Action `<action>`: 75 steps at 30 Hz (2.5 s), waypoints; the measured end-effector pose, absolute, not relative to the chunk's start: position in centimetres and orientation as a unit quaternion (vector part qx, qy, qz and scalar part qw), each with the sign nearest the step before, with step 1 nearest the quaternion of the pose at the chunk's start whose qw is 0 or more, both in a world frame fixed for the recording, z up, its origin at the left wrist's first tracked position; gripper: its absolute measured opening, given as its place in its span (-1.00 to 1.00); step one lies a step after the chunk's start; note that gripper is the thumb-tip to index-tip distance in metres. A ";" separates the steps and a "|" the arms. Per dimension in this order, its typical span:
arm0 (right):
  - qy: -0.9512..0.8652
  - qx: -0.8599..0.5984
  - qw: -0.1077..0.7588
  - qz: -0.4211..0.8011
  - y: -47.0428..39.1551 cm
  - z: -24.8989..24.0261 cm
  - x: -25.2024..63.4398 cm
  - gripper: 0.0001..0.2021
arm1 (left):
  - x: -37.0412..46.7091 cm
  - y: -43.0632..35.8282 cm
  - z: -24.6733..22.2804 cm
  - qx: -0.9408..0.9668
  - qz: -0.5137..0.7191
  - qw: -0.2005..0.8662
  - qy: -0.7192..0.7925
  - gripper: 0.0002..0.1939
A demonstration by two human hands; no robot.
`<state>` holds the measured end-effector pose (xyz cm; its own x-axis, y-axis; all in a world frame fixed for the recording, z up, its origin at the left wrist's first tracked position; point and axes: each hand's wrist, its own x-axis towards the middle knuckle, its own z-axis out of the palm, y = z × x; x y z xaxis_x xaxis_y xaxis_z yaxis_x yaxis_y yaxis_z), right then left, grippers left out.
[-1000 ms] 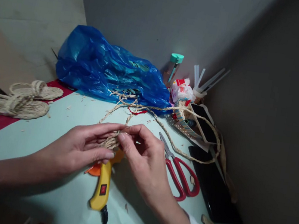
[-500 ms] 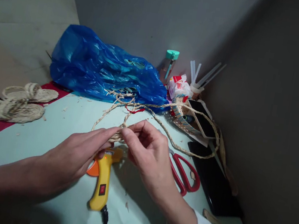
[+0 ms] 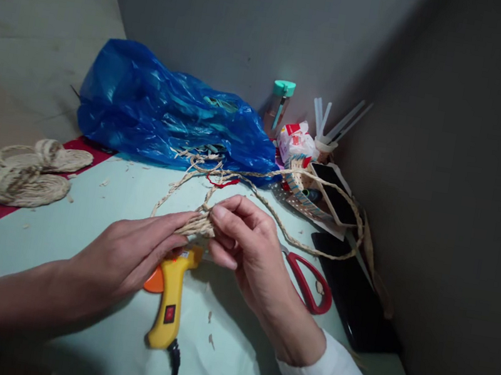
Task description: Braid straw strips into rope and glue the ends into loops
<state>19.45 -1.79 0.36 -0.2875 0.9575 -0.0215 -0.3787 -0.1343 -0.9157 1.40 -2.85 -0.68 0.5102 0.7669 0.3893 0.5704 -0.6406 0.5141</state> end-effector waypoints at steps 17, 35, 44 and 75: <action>-0.652 -0.468 0.396 0.446 -2.9 0.5 19.4 -0.51 | 0.6 -3.1 -0.7 0.876 0.318 0.091 0.351 -0.81; -0.639 -0.425 0.413 0.490 -1.4 0.5 20.8 -0.54 | -0.6 -1.8 2.2 0.697 0.368 0.412 0.458 -0.61; -0.630 -0.369 0.430 0.531 -2.0 0.2 20.1 -0.58 | -0.6 -1.0 2.1 0.568 0.454 0.534 0.432 -0.73; -0.707 -0.424 0.502 0.261 -3.3 0.0 18.9 -0.90 | 0.7 -1.8 1.8 0.582 0.345 0.584 0.449 -0.93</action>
<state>18.85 -3.26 -0.01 -0.1360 0.8616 0.4891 0.3379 0.5044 -0.7946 0.73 -1.83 1.77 0.3579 0.9257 -0.1224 0.1195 0.0846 0.9892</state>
